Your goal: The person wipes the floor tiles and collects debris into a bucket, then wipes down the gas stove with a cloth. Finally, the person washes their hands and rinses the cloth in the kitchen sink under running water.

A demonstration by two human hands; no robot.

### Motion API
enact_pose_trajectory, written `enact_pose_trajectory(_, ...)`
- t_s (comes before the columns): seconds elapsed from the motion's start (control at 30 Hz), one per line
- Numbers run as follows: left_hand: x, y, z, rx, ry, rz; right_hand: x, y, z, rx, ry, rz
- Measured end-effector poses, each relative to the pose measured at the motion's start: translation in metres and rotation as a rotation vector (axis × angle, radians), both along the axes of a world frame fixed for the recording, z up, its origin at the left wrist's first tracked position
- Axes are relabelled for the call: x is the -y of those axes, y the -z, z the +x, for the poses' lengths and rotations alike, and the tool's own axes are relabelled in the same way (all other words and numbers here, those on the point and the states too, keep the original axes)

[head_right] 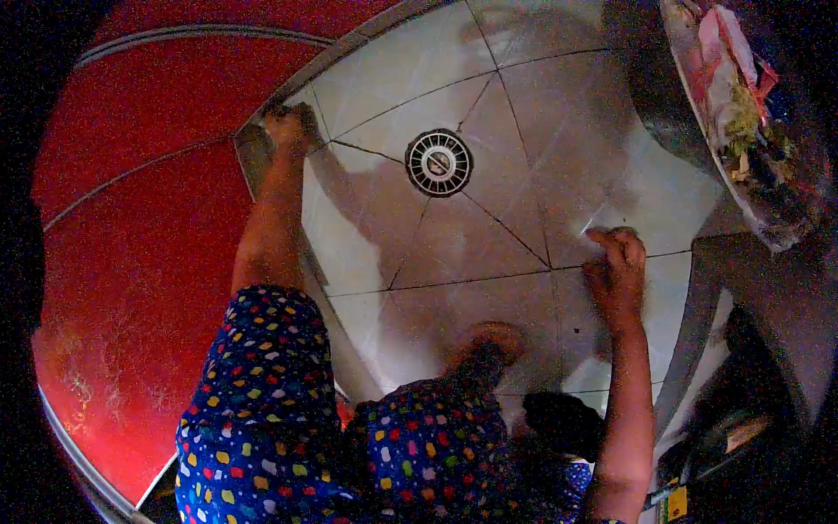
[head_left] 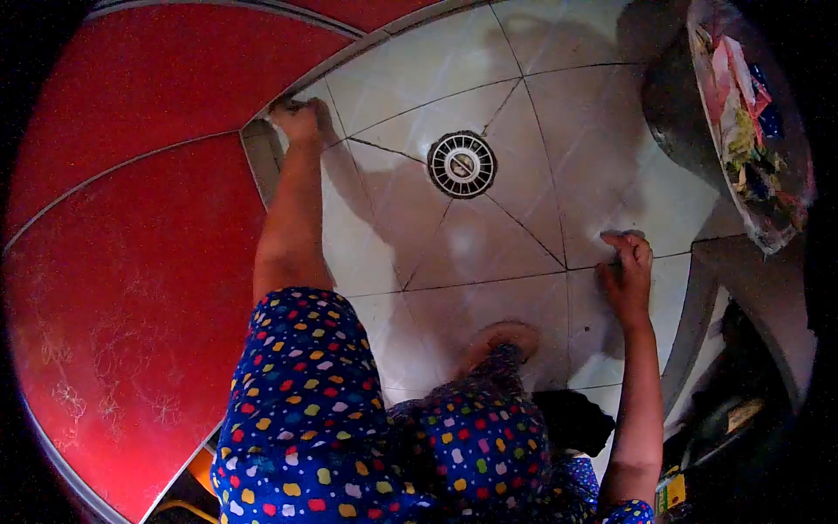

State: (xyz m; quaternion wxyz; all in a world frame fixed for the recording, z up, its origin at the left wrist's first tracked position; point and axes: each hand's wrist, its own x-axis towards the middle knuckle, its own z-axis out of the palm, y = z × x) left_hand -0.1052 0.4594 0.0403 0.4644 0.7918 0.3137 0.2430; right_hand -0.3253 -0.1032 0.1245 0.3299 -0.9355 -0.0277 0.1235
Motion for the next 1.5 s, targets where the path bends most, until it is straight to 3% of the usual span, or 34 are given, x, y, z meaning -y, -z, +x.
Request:
enact_pose_trajectory(0.2, -0.107, 0.014, 0.000, 0.030, 0.365, -0.023, -0.005, -0.004, 0.001, -0.007, -0.001, 0.009)
enact_pose_trajectory(0.33, -0.116, 0.041, 0.019, 0.105, 0.308, 0.109, -0.004, -0.004, 0.004, 0.010, 0.008, -0.006)
enact_pose_trajectory(0.53, -0.057, 0.027, 0.026, 0.139, 0.113, 0.211, -0.050, -0.017, 0.011, -0.057, -0.041, -0.012)
enact_pose_trajectory(0.57, -0.035, 0.007, 0.014, -0.217, 0.062, 0.518, -0.065, -0.020, 0.010, -0.020, -0.096, -0.028)
enact_pose_trajectory(0.63, -0.015, -0.029, -0.003, -0.573, 0.003, 0.821, -0.100, -0.029, 0.012, -0.034, -0.164, -0.012)
enact_pose_trajectory(0.7, -0.012, -0.051, -0.014, -1.078, 0.110, 1.131, -0.125, -0.032, 0.014, -0.046, -0.235, 0.004)
enact_pose_trajectory(0.73, -0.018, -0.055, -0.015, -1.078, 0.108, 1.135, -0.134, -0.030, 0.015, -0.033, -0.262, 0.010)
enact_pose_trajectory(0.8, -0.042, -0.062, -0.018, -1.421, 0.364, 1.306, -0.139, -0.018, 0.015, -0.021, -0.284, 0.022)
enact_pose_trajectory(0.87, 0.012, -0.112, -0.026, -1.596, 0.583, 1.594, -0.135, -0.004, 0.012, 0.014, -0.291, -0.003)
enact_pose_trajectory(1.0, -0.048, -0.065, -0.032, -1.351, 0.578, 1.614, -0.124, -0.010, 0.013, -0.037, -0.310, 0.006)
enact_pose_trajectory(1.1, -0.054, -0.063, -0.049, -1.608, 0.683, 1.430, -0.127, -0.010, 0.014, -0.053, -0.335, -0.002)
enact_pose_trajectory(1.23, -0.005, -0.091, -0.133, -1.444, 0.959, 1.789, -0.122, -0.010, 0.011, -0.016, -0.284, 0.040)
enact_pose_trajectory(1.37, 0.028, -0.086, -0.194, -1.867, 0.870, 1.484, -0.122, 0.004, 0.003, 0.090, -0.279, 0.004)
enact_pose_trajectory(1.4, 0.011, -0.073, -0.233, -1.742, 0.964, 1.595, -0.120, 0.003, -0.001, 0.097, -0.279, 0.009)
enact_pose_trajectory(1.5, 0.039, -0.079, -0.313, -1.811, 1.042, 1.497, -0.099, -0.005, -0.015, 0.045, -0.254, -0.042)
